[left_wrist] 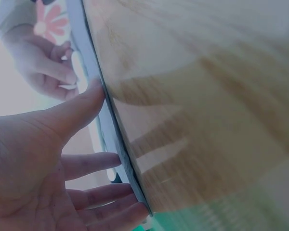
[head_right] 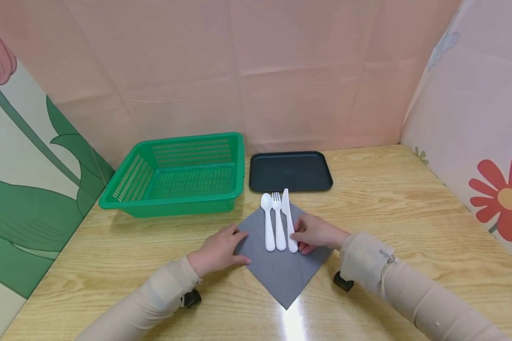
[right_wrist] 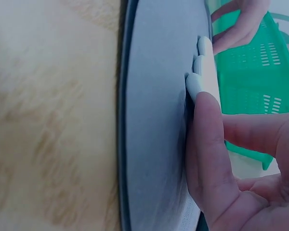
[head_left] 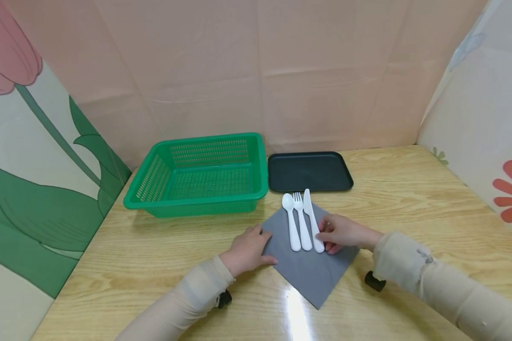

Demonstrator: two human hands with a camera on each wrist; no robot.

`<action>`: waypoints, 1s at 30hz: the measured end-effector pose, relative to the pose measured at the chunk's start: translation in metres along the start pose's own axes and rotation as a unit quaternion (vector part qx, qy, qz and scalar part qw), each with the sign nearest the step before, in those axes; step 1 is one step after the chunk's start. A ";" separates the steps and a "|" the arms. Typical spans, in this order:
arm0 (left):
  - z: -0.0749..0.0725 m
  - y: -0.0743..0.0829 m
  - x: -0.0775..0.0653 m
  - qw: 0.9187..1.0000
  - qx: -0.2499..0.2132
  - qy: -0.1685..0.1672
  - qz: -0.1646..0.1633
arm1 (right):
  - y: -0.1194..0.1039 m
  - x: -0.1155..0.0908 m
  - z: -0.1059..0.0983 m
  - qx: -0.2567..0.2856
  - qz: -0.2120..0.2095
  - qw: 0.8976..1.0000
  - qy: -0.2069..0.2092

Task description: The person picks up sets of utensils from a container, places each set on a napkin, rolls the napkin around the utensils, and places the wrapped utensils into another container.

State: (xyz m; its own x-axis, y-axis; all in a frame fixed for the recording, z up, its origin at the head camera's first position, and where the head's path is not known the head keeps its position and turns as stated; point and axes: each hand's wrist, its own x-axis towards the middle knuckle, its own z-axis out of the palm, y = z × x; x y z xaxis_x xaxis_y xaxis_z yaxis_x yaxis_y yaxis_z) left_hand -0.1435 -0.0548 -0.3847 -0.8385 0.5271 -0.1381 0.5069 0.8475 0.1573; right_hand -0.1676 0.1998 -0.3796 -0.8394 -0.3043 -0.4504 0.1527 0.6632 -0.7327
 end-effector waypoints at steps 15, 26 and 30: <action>0.001 0.000 0.000 1.000 -0.001 -0.001 -0.002 | 0.001 -0.001 0.001 -0.015 0.009 1.000 -0.003; 0.001 0.000 0.000 1.000 -0.001 0.000 -0.002 | -0.003 0.001 0.002 -0.027 0.017 0.999 0.004; 0.001 0.000 0.000 1.000 0.000 0.003 -0.001 | -0.003 0.002 0.002 -0.028 0.020 0.999 0.006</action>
State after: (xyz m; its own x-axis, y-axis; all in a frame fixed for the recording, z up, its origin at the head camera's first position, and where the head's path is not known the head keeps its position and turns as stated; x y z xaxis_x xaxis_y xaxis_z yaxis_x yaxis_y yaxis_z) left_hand -0.1433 -0.0546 -0.3854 -0.8408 0.5247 -0.1331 0.5050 0.8488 0.1564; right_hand -0.1691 0.1962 -0.3794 -0.8394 -0.2693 -0.4720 0.1563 0.7123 -0.6843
